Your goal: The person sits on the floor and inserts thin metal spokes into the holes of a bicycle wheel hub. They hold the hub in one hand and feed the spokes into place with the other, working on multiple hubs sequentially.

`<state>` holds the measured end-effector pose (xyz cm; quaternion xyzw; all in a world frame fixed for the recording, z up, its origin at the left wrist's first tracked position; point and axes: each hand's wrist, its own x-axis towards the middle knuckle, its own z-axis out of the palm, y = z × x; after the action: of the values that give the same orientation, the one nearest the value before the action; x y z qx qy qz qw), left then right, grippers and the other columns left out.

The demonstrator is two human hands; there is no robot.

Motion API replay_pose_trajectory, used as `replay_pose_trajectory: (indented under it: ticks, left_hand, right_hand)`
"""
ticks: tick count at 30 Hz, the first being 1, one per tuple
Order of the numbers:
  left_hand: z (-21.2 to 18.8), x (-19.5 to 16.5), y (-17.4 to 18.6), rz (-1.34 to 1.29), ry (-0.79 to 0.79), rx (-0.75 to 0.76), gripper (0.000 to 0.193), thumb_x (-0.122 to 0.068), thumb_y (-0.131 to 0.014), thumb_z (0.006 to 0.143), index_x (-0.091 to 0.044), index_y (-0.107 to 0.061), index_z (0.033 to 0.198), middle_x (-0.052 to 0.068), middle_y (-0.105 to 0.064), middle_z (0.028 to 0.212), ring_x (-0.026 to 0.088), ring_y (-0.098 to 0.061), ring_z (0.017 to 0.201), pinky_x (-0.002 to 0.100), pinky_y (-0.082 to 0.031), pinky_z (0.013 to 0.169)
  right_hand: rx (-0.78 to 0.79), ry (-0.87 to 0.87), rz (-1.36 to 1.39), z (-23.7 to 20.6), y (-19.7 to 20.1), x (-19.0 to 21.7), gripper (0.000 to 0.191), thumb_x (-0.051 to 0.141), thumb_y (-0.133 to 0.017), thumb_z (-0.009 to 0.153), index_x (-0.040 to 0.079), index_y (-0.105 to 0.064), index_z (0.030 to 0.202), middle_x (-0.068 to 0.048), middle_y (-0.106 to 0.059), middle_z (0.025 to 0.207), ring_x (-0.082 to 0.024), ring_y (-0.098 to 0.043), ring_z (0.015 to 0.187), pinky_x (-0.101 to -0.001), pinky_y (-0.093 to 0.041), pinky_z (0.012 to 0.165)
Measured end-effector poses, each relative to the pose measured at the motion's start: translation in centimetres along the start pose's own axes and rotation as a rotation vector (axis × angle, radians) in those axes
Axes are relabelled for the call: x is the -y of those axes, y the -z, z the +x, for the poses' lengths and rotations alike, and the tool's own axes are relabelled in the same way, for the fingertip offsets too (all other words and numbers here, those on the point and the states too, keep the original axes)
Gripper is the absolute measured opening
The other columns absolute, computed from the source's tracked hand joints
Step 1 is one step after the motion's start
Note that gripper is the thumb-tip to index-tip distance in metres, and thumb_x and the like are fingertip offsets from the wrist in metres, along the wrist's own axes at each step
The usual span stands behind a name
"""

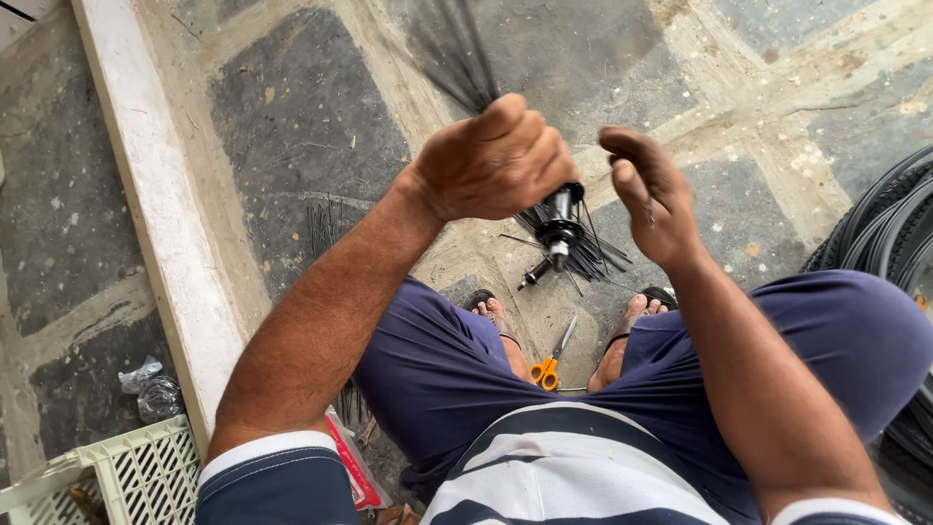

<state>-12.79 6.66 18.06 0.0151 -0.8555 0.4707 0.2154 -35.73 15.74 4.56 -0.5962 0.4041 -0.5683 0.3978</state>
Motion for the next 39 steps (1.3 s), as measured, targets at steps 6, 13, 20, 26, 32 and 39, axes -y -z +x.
replay_pose_trajectory:
  ticks: [6,13,20,26,32,39]
  left_hand:
    - [3.6,0.1,0.3,-0.073,-0.039,0.047,0.053,-0.044,-0.05,0.117,-0.028,-0.045,0.067,-0.01,-0.036,0.055,0.007,-0.035,0.055,0.028,-0.034,0.093]
    - [0.8,2.6,-0.7,-0.078,0.054,0.262,0.055,-0.039,-0.064,0.11,-0.028,-0.045,0.059,-0.008,-0.043,0.05,0.005,-0.033,0.048,0.029,-0.037,0.093]
    - [-7.6,3.3,-1.1,-0.216,0.316,0.419,0.059,-0.063,-0.058,0.105,-0.023,-0.048,0.062,-0.008,-0.043,0.049,0.009,-0.032,0.044,0.032,-0.041,0.072]
    - [-15.3,-6.7,0.8,-0.43,0.76,0.624,0.069,-0.084,-0.044,0.095,-0.02,-0.055,0.072,-0.004,-0.051,0.057,0.012,-0.035,0.045,0.034,-0.031,0.05]
    - [-13.1,-15.8,0.7,-1.261,1.182,0.688,0.074,-0.059,-0.076,0.079,-0.008,-0.058,0.129,0.015,-0.066,0.114,0.03,-0.066,0.1,0.046,-0.055,0.087]
    - [-10.2,-10.8,3.1,-1.508,1.249,-0.065,0.055,-0.058,-0.072,0.098,-0.011,-0.067,0.127,0.014,-0.058,0.157,0.033,-0.056,0.147,0.044,-0.046,0.125]
  right_hand:
    - [0.27,-0.402,0.597,0.7,-2.1,-1.4,0.091,0.073,-0.041,0.097,0.003,-0.035,0.155,-0.011,-0.055,0.146,-0.02,-0.051,0.137,-0.0416,-0.043,0.114]
    - [0.664,-0.458,0.889,-2.2,-4.2,-2.2,0.109,0.087,-0.045,0.086,-0.001,-0.053,0.149,-0.015,-0.073,0.112,-0.028,-0.07,0.109,-0.0441,-0.054,0.103]
    - [0.655,-0.757,-0.024,-3.9,-4.6,-1.6,0.057,0.05,-0.071,0.095,0.001,-0.066,0.125,-0.013,-0.068,0.09,-0.028,-0.064,0.085,-0.045,-0.054,0.08]
    - [0.588,-0.641,-1.295,0.6,1.1,4.8,0.033,0.048,-0.05,0.107,0.02,-0.067,0.101,-0.001,-0.063,0.071,-0.014,-0.05,0.055,-0.0323,-0.046,0.05]
    - [0.74,-0.184,-1.797,3.4,2.9,11.5,0.026,0.018,-0.044,0.11,0.013,-0.061,0.091,0.006,-0.057,0.062,-0.005,-0.045,0.046,-0.0205,-0.046,0.04]
    - [0.753,-0.025,-1.828,4.4,0.4,12.5,0.022,0.021,-0.047,0.107,0.013,-0.064,0.095,0.002,-0.062,0.065,-0.005,-0.051,0.046,-0.0245,-0.052,0.044]
